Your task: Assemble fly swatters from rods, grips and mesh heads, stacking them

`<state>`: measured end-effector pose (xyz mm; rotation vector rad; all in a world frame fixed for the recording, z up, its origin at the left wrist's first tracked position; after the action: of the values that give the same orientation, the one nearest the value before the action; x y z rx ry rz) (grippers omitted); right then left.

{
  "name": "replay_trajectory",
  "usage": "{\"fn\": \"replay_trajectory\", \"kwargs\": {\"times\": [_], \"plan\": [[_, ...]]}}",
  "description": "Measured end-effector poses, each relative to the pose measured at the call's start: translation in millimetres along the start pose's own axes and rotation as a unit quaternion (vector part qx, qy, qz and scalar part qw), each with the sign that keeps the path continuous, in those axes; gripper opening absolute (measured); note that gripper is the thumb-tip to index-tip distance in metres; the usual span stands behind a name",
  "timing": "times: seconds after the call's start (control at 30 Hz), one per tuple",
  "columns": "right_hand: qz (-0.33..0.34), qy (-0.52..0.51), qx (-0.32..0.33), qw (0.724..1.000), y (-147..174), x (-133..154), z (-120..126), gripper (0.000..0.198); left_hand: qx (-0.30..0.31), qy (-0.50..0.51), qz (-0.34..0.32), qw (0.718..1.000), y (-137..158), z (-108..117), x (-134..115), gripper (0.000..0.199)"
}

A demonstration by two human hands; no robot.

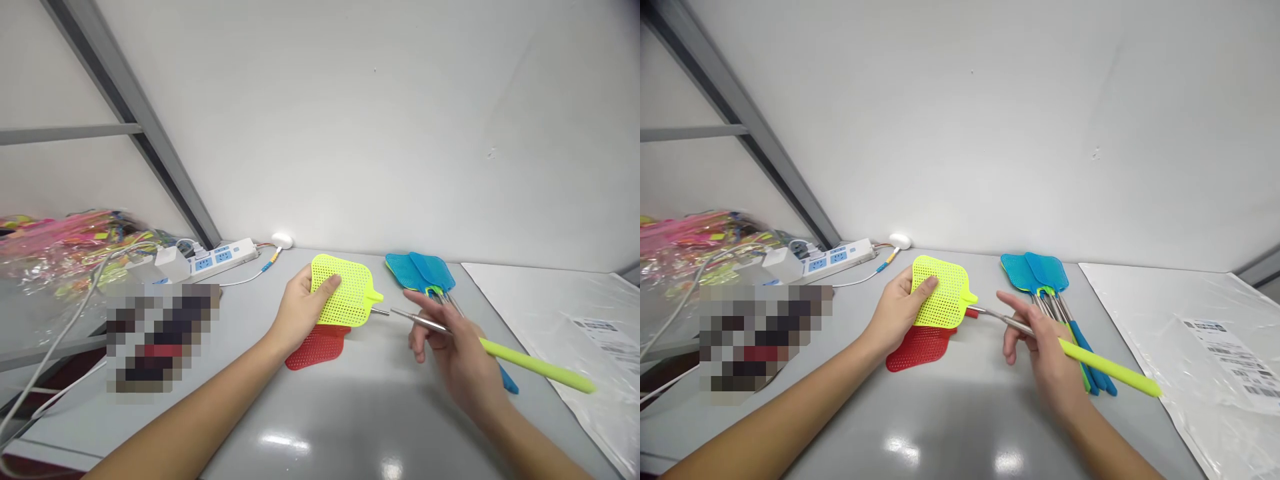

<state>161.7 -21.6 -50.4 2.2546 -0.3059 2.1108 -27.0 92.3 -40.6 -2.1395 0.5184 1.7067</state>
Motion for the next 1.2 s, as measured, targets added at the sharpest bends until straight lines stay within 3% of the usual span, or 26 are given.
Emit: {"fn": "replay_trajectory", "kwargs": {"times": [0.1,0.2,0.5,0.93,1.2], "plan": [[-0.030,-0.076,-0.032,0.996,-4,1,5,0.026,-0.002,-0.006,0.002,1.000,-2,2,3,0.039],[-0.045,-0.130,-0.006,0.990,-6,-1,-2,0.016,-0.001,-0.015,0.003,1.000,-1,-1,7,0.038],[-0.045,-0.138,0.038,0.989,-4,-5,-9,0.014,0.010,0.007,0.015,1.000,4,-12,13,0.038],[-0.041,-0.106,0.026,0.993,-5,-5,-4,0.015,0.010,0.011,0.026,1.000,6,-14,14,0.037],[-0.062,-0.157,0.038,0.985,-7,-8,-10,0.015,0.013,0.003,0.033,0.999,8,-15,15,0.034]]}}
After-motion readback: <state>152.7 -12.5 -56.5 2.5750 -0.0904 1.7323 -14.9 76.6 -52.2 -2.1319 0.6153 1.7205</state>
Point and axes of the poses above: each hand's wrist, its own y-axis away from the middle knuckle, its own z-axis out of the back of the hand, x = y × z, the point moved 9 cm from there along -y, towards the middle knuckle, and after that the axes turned 6 degrees about x, right-handed, at the moved point
